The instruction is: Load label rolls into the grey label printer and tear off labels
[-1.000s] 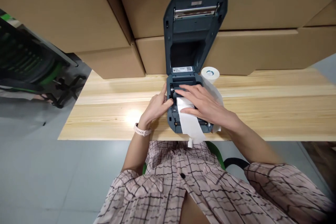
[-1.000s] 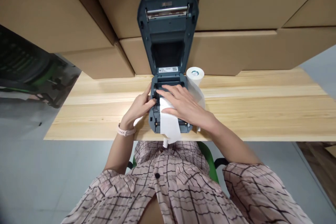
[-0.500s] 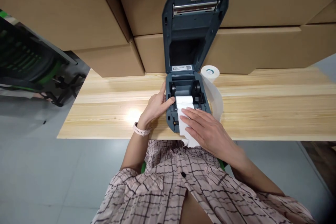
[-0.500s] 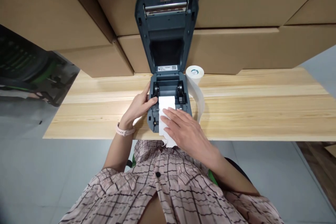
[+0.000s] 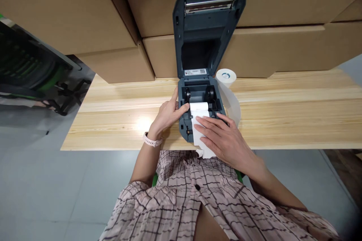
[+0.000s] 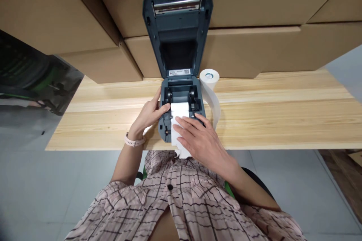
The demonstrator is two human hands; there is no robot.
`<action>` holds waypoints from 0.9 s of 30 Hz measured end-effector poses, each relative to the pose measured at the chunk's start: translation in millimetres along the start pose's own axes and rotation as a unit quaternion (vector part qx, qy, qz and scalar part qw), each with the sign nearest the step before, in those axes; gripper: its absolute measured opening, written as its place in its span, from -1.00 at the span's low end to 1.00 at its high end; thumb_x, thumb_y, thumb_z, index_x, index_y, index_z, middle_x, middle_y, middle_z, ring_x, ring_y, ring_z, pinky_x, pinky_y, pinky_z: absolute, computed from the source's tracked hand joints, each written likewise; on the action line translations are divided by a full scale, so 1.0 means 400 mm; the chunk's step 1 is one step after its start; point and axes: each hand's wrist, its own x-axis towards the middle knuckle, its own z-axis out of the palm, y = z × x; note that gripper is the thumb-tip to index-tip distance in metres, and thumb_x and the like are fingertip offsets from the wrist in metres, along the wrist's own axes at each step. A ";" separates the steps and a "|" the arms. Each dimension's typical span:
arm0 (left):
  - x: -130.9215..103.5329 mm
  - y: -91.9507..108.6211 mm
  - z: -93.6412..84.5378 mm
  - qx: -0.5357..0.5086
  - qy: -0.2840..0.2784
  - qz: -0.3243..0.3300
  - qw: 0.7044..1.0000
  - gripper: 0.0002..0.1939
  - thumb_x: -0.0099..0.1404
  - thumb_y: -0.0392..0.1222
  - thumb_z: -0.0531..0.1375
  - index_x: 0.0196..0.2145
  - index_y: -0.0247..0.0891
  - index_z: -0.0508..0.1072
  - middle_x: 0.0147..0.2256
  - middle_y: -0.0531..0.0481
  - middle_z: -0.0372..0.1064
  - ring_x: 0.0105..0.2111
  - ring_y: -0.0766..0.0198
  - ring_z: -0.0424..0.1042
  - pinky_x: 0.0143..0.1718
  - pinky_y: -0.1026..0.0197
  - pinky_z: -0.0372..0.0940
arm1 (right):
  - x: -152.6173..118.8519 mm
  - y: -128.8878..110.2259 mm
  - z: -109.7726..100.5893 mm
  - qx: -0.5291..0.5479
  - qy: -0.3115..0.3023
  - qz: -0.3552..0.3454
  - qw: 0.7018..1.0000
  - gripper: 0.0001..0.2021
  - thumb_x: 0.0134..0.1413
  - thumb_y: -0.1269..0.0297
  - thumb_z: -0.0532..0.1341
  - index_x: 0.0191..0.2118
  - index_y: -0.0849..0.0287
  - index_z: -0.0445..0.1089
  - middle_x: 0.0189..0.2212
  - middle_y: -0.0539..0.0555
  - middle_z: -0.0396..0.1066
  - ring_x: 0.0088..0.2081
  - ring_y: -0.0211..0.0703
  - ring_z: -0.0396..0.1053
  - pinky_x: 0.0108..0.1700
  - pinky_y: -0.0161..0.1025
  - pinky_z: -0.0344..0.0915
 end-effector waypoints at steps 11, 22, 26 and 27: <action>-0.002 0.002 -0.002 0.002 -0.005 -0.010 1.000 -0.07 0.45 0.33 0.15 0.57 -0.19 0.02 -0.54 0.17 0.24 -0.50 0.20 0.31 -0.37 0.15 0.13 | -0.011 0.010 -0.005 0.015 -0.008 0.007 1.000 -0.70 0.56 0.29 0.11 0.24 0.09 0.46 0.28 0.06 0.54 0.26 -0.07 0.49 0.36 0.07 0.26; -0.002 0.004 -0.002 -0.018 0.005 -0.002 1.000 -0.05 0.44 0.28 0.19 0.57 -0.19 0.02 -0.56 0.19 0.22 -0.52 0.21 0.29 -0.40 0.16 0.12 | -0.002 0.065 -0.098 0.208 -0.014 -0.013 0.978 -0.62 0.51 0.19 0.19 0.33 -0.21 0.45 0.19 -0.03 0.61 0.22 -0.02 0.57 0.40 0.25 0.37; 0.000 -0.005 -0.001 -0.035 0.006 -0.002 0.999 -0.08 0.45 0.28 0.20 0.57 -0.13 0.04 -0.54 0.18 0.26 -0.51 0.23 0.30 -0.40 0.18 0.12 | 0.173 0.241 -0.144 0.221 0.253 0.109 0.936 -0.56 0.54 0.09 0.12 0.39 -0.04 0.42 0.35 0.09 0.46 0.37 0.03 0.42 0.40 0.05 0.34; -0.001 -0.007 0.000 -0.038 0.005 -0.005 0.999 -0.09 0.45 0.28 0.19 0.57 -0.13 0.04 -0.53 0.18 0.27 -0.50 0.23 0.30 -0.39 0.18 0.13 | 0.233 0.293 -0.143 0.237 0.277 0.134 0.922 -0.47 0.54 0.00 0.08 0.45 0.04 0.32 0.43 0.11 0.36 0.45 0.07 0.31 0.41 0.01 0.27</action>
